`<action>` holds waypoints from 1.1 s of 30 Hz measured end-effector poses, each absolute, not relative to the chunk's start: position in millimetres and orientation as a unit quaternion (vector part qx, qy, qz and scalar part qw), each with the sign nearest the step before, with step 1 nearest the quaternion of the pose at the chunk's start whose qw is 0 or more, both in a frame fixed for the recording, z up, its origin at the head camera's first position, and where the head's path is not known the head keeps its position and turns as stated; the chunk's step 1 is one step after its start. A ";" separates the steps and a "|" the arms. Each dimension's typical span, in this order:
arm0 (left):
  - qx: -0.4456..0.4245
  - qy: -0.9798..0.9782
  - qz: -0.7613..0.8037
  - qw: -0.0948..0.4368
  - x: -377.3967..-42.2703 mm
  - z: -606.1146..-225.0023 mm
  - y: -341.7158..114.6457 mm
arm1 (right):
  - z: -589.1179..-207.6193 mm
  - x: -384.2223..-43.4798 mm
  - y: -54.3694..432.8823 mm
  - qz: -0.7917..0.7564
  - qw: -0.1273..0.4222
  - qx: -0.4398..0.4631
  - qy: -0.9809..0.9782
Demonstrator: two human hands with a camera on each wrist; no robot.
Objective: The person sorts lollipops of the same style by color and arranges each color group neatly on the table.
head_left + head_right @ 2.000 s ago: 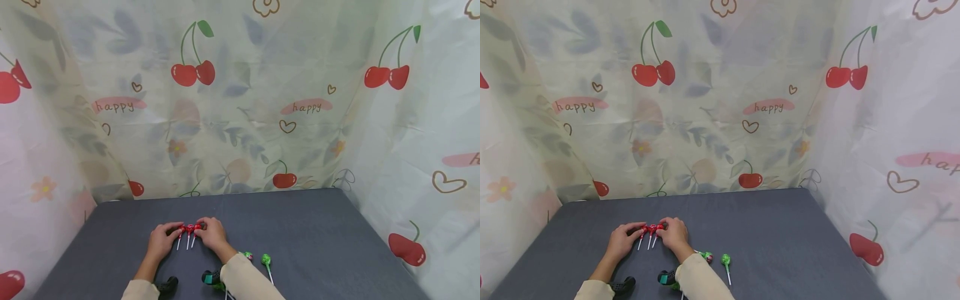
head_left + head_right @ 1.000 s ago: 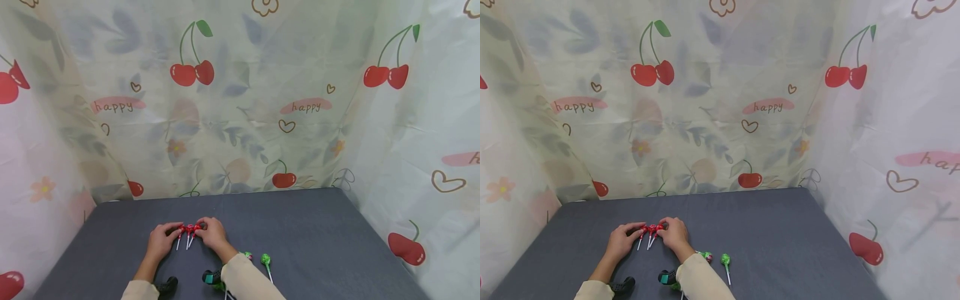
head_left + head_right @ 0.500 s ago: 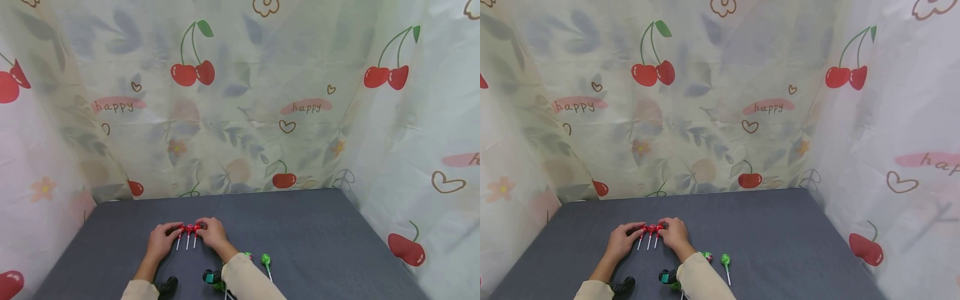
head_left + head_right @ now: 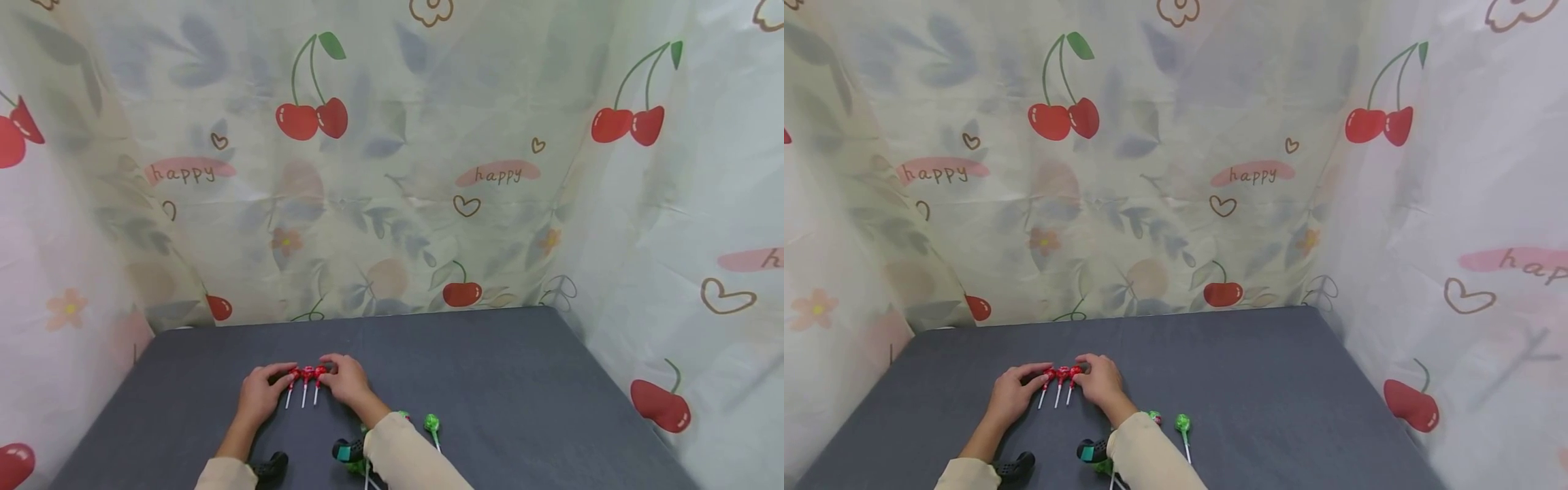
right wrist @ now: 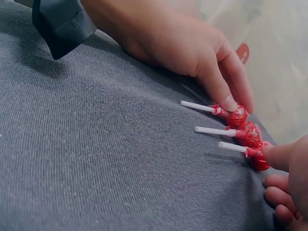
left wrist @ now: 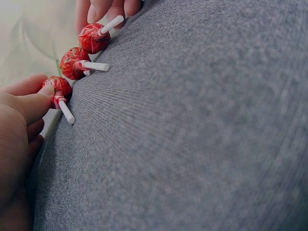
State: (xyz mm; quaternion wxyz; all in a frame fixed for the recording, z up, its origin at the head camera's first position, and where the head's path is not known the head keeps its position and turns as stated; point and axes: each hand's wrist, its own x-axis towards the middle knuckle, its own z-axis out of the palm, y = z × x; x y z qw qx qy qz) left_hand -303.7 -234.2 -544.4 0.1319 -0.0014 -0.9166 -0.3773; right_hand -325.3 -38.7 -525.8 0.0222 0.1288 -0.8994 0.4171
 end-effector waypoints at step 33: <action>-0.022 -0.917 -0.371 0.144 -301.7 -543.1 -235.7 | -480.1 -302.3 56.1 0.381 -0.068 0.308 -0.869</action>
